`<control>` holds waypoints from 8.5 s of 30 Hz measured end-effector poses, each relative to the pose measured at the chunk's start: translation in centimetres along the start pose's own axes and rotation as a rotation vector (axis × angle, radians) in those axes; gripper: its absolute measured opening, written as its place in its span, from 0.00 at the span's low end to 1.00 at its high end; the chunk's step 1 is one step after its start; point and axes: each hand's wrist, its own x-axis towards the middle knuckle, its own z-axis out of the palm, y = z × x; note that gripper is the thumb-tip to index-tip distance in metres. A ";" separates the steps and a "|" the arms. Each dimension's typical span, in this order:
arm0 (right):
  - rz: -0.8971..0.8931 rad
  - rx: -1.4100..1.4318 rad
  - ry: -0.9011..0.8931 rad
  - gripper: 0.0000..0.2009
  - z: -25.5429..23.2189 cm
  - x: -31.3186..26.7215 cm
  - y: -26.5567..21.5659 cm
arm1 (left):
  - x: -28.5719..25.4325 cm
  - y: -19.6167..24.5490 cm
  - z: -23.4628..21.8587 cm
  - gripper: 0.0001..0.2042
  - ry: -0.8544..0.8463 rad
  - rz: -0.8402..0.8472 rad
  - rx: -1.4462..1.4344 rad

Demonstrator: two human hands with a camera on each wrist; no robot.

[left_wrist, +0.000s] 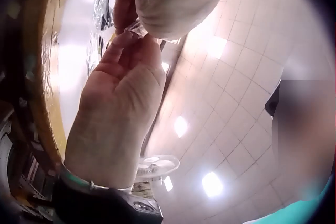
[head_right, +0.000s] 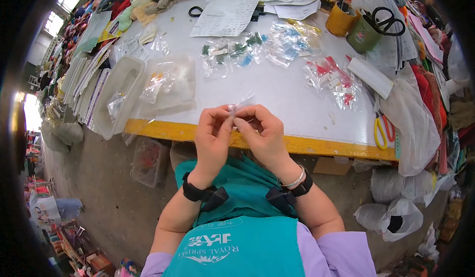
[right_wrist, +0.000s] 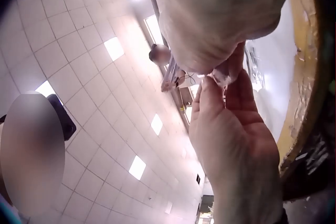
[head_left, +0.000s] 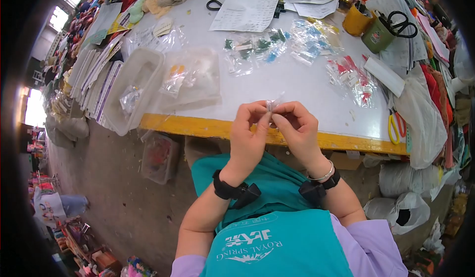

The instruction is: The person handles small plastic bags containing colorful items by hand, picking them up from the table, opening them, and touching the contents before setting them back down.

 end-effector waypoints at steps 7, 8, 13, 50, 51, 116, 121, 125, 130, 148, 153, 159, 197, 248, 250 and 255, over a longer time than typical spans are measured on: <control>-0.205 -0.402 -0.101 0.11 -1.3 2.0 -2.6 | 1.5 1.7 -3.6 0.06 -0.204 -0.200 -0.188; -0.172 -0.356 -0.109 0.10 -1.1 2.2 -2.4 | 1.6 2.2 -3.8 0.07 -0.243 -0.201 -0.171; 0.091 0.047 -0.002 0.07 -0.5 1.7 -1.3 | 0.9 3.3 -2.6 0.13 -0.060 -0.122 -0.198; 0.171 0.250 -0.101 0.04 1.4 0.6 -2.0 | -0.4 1.9 -4.3 0.04 0.007 -0.032 -0.174; 0.190 0.260 -0.112 0.04 1.4 0.6 -2.1 | -0.4 2.0 -4.3 0.04 0.004 -0.059 -0.204; 0.108 -0.017 -0.297 0.03 2.0 2.0 -3.1 | -0.2 5.0 -6.7 0.05 -0.014 -0.230 -0.234; 0.159 0.001 -0.353 0.02 2.3 2.1 -2.9 | -0.2 4.8 -8.3 0.06 -0.013 -0.297 -0.289; 0.259 0.003 -0.332 0.04 2.7 2.0 -2.2 | 0.2 5.6 -10.3 0.05 0.003 -0.387 -0.157; 0.213 -0.056 -0.235 0.07 0.5 2.6 -2.5 | 4.1 7.2 -17.6 0.03 0.565 -0.061 -0.028; -0.195 -1.475 0.327 0.22 -27.6 2.5 -2.3 | 3.4 2.6 -10.6 0.08 0.027 -0.154 0.328; -0.002 -1.523 0.205 0.23 -28.4 4.4 -3.1 | 2.9 2.4 -5.5 0.07 -0.312 -0.151 0.338; 0.349 -1.380 0.244 0.14 -28.1 4.5 -4.8 | 3.3 2.3 -3.4 0.07 -0.411 -0.182 0.333; -0.288 -1.234 -0.089 0.09 -14.9 21.3 0.4 | 4.0 -3.7 -1.7 0.04 0.096 -0.488 -0.479; 0.266 -0.064 -0.519 0.08 -2.0 8.4 -6.2 | 5.1 -4.1 -3.7 0.13 -0.042 -0.610 -0.729; 0.281 -0.201 -0.452 0.09 -2.5 8.2 -3.3 | 4.9 -4.1 -3.6 0.13 -0.052 -0.593 -0.729; 0.186 -0.378 -0.284 0.11 -2.7 8.5 1.0 | 4.8 -3.6 -3.3 0.12 0.019 -0.591 -0.770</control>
